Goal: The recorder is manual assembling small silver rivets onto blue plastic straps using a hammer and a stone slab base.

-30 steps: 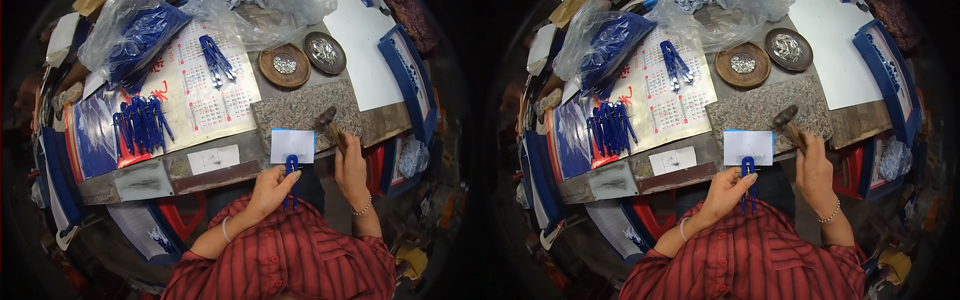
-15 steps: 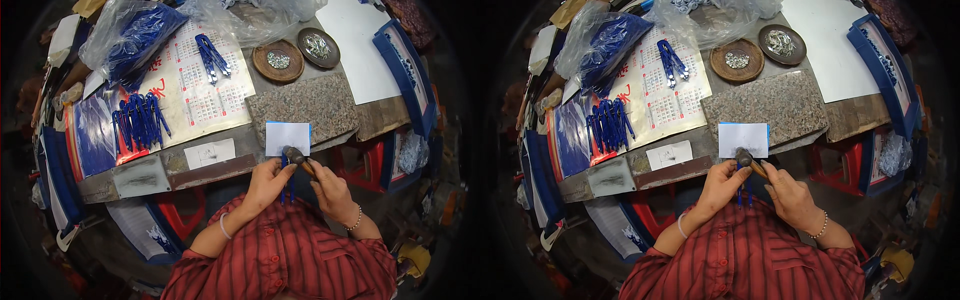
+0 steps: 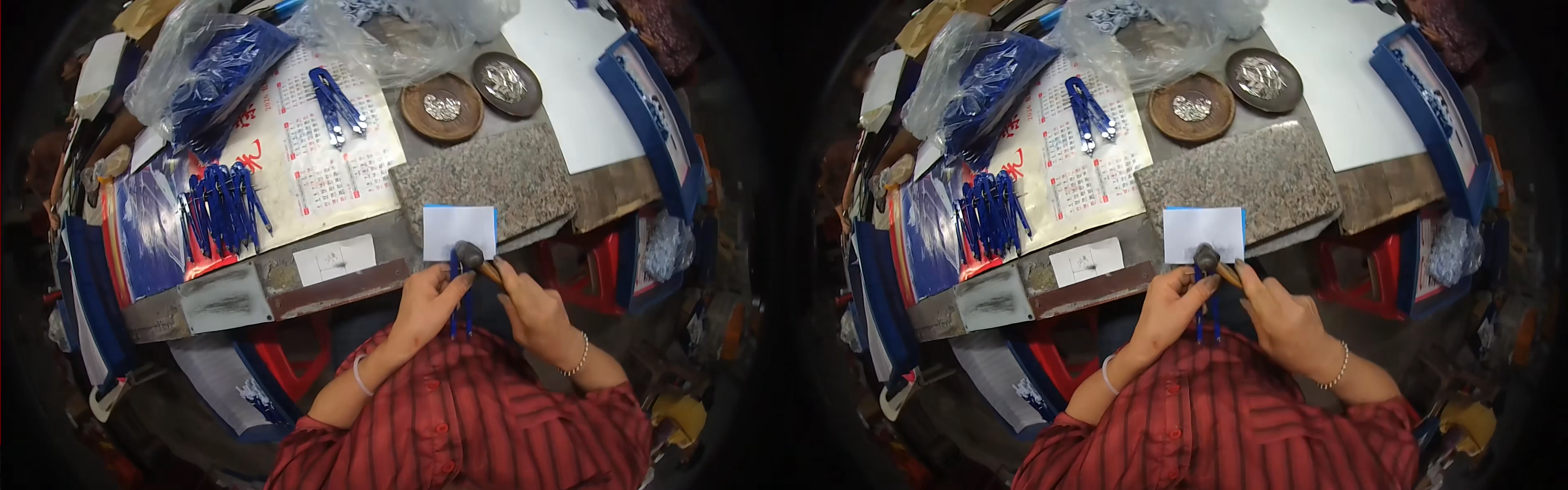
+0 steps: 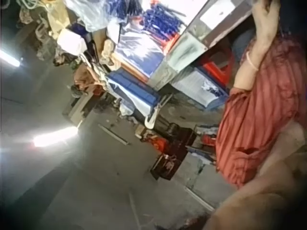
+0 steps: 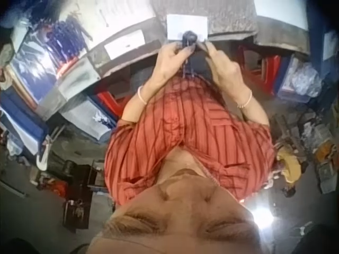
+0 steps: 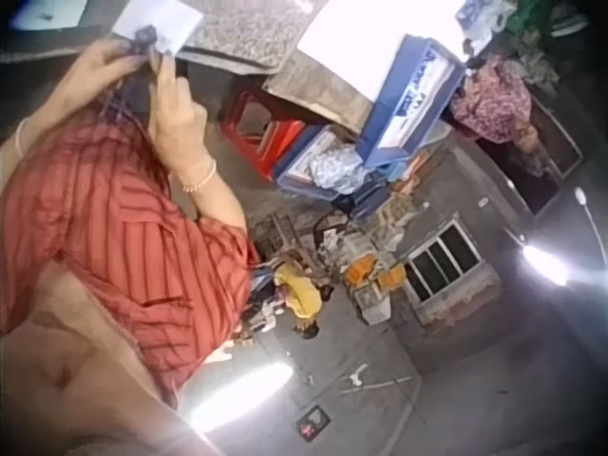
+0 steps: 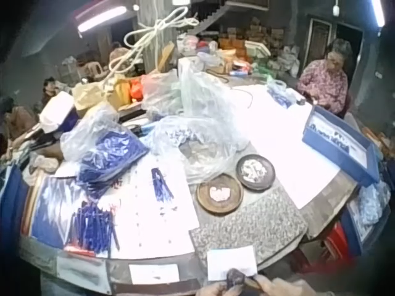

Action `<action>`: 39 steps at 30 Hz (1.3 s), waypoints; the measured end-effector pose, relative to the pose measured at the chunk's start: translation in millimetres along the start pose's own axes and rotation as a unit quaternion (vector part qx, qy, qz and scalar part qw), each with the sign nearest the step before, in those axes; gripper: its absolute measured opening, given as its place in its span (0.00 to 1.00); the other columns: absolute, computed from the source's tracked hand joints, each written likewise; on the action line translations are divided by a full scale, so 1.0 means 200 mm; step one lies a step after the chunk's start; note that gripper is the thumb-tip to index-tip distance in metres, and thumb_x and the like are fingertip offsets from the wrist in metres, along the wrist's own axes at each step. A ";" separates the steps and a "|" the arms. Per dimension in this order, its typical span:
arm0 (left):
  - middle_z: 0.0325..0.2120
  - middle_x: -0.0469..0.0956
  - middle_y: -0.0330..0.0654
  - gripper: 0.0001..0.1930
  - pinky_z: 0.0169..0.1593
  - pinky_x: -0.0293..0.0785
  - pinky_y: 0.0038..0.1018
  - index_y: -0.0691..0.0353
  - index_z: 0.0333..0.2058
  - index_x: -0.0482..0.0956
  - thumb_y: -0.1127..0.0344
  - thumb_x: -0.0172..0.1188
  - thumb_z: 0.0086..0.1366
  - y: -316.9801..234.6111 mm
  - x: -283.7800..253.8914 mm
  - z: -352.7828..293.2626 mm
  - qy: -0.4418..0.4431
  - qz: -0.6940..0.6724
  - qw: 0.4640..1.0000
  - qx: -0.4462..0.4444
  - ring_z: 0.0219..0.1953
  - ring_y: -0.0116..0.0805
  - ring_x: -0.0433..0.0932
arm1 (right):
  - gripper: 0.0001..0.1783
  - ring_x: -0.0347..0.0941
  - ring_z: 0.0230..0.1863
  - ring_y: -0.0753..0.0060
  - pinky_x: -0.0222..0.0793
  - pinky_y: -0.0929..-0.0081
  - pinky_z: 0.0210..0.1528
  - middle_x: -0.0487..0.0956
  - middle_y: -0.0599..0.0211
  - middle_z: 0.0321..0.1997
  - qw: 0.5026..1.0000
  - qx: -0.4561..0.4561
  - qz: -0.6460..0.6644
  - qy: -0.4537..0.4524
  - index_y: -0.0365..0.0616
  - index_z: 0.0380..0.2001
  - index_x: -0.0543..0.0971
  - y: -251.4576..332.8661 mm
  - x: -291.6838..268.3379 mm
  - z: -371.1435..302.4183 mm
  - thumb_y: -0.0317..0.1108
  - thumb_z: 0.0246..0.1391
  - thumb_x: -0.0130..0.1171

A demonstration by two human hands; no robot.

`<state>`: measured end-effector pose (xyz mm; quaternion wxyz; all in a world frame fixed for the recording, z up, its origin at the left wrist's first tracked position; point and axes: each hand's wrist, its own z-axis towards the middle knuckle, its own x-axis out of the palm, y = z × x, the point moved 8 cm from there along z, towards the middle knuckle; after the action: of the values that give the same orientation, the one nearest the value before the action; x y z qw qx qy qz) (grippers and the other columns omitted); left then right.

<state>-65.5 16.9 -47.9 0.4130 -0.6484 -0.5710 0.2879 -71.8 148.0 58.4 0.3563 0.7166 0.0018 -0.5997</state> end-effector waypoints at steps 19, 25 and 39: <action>0.12 0.69 0.32 0.16 0.20 0.59 0.21 0.66 0.23 0.74 0.59 0.61 0.62 0.00 0.00 0.03 -0.019 -0.043 0.999 0.018 0.17 0.16 0.63 | 0.30 0.75 0.33 0.50 0.71 0.64 0.31 0.76 0.51 0.36 0.995 0.022 0.086 -0.040 0.37 0.59 0.64 0.01 -0.10 0.04 0.21 0.50 0.55; 0.12 0.68 0.31 0.16 0.19 0.59 0.20 0.65 0.23 0.74 0.59 0.60 0.63 -0.01 0.00 0.04 -0.014 -0.050 0.998 0.020 0.17 0.16 0.64 | 0.28 0.76 0.37 0.49 0.72 0.65 0.34 0.76 0.49 0.41 0.994 0.076 0.036 0.077 0.38 0.58 0.65 -0.03 0.02 0.03 0.21 0.51 0.54; 0.23 0.71 0.29 0.10 0.28 0.65 0.16 0.64 0.31 0.74 0.62 0.57 0.66 -0.11 -0.02 -0.08 0.058 -0.009 0.997 0.047 0.24 0.15 0.67 | 0.23 0.73 0.31 0.51 0.68 0.66 0.29 0.74 0.54 0.36 0.967 0.057 -0.180 -0.170 0.40 0.52 0.71 -0.22 -0.23 0.14 0.23 0.50 0.56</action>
<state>-64.1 9.0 -22.1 0.4781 -0.6387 -0.5376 0.2729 -127.2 186.0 74.7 0.1963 0.6116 0.0356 -0.7656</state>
